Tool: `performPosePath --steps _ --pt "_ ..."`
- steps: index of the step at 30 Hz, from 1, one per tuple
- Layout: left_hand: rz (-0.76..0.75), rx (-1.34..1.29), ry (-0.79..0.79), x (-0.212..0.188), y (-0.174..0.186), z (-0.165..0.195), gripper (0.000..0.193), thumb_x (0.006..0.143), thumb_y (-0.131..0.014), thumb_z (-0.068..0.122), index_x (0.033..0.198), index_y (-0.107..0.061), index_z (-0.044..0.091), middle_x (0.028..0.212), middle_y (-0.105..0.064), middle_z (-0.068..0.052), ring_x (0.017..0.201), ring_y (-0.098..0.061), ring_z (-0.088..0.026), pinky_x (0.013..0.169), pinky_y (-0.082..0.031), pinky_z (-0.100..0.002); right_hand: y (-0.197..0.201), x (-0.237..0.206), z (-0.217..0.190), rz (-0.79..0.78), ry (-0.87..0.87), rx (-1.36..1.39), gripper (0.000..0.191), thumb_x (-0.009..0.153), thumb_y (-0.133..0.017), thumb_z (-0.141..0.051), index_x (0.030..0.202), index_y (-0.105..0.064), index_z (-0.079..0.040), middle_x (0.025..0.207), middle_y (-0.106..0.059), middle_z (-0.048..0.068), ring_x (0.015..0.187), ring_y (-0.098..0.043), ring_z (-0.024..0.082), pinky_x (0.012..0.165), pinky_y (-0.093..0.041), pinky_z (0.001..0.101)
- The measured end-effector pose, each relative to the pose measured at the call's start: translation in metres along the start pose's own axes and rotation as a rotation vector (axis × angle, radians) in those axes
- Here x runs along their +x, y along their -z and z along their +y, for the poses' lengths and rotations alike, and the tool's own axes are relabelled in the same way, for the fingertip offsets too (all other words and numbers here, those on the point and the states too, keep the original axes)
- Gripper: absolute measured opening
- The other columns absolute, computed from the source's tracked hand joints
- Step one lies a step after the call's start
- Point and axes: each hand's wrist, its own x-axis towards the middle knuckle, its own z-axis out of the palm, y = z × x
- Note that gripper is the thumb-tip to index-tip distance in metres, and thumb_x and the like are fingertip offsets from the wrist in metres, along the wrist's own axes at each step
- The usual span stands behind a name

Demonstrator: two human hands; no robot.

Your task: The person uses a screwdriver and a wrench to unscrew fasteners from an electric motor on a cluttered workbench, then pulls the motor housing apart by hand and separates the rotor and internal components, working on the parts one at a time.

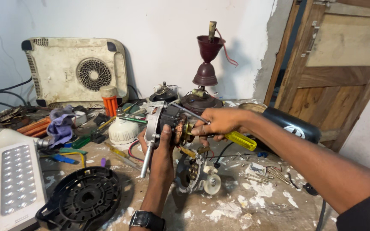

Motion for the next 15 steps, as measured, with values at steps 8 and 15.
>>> performPosePath --steps 8,15 --pt "0.149 0.045 0.042 0.001 -0.005 0.0 0.064 0.085 -0.078 0.031 0.13 -0.036 0.014 0.115 -0.059 -0.009 0.098 -0.065 -0.018 0.081 -0.06 -0.036 -0.029 0.004 -0.007 0.507 0.067 -0.614 0.014 0.09 -0.072 -0.023 0.086 -0.077 -0.01 0.064 -0.074 0.005 0.059 -0.068 0.017 0.055 -0.049 0.0366" --pt "0.19 -0.071 0.093 0.0 -0.004 0.005 0.055 0.084 -0.076 0.036 0.122 -0.042 0.014 0.098 -0.068 -0.003 0.082 -0.069 -0.014 0.07 -0.06 -0.031 -0.06 0.008 -0.01 0.807 0.253 -1.027 0.022 0.077 -0.065 0.005 0.091 -0.079 -0.006 0.063 -0.069 0.014 0.057 -0.069 0.023 0.05 -0.054 0.0398"
